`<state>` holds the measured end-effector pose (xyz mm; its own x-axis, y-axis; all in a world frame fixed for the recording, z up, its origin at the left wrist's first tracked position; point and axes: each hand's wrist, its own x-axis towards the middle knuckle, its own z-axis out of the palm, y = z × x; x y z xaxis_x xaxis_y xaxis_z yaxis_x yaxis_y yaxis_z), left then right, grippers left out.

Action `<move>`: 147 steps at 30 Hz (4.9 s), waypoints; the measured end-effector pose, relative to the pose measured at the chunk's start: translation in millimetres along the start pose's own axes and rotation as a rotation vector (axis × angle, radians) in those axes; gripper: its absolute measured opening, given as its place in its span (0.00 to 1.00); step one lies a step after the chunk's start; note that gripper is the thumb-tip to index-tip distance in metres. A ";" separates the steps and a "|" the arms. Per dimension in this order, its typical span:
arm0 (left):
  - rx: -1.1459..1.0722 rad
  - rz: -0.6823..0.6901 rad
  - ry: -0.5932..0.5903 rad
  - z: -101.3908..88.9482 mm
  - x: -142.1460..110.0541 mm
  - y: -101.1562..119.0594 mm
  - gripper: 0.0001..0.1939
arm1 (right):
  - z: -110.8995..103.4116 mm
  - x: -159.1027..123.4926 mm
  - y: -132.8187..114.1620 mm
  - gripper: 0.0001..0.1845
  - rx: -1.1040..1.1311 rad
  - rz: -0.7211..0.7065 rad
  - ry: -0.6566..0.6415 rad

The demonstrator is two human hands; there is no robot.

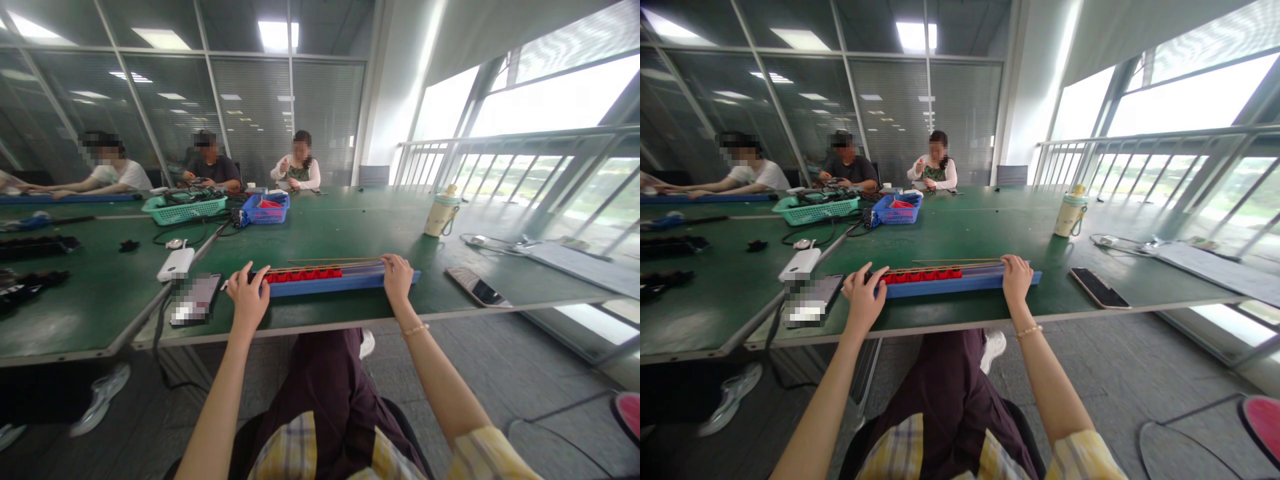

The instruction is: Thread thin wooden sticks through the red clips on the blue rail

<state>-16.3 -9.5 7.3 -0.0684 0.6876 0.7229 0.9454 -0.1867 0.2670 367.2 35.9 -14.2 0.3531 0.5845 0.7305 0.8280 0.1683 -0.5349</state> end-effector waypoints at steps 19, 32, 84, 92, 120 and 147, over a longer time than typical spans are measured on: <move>0.003 -0.007 -0.003 1.9 0.3 -2.2 0.19 | 8.2 2.3 1.3 0.15 -0.030 -0.079 -0.054; 0.008 -0.007 0.008 2.9 2.9 -3.2 0.19 | 21.1 88.0 14.3 0.15 0.161 -0.046 -0.535; 0.008 0.003 0.036 7.7 0.9 -3.8 0.18 | 39.3 82.0 38.2 0.20 -0.166 0.022 -0.740; -0.002 -0.002 0.021 6.3 1.4 -2.9 0.19 | 30.3 80.8 43.9 0.18 0.552 0.194 -0.450; -0.017 -0.034 0.005 4.5 1.7 -1.0 0.23 | 3.8 79.8 18.9 0.27 0.573 0.108 -0.916; -0.034 -0.038 -0.001 4.3 2.4 -0.7 0.23 | 26.1 82.1 43.1 0.33 0.850 0.375 -0.332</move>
<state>-15.7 -4.7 6.1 -0.1035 0.6950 0.7115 0.9308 -0.1844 0.3156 420.6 111.8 11.7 0.2809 0.8879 0.3642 0.0527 0.3646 -0.9297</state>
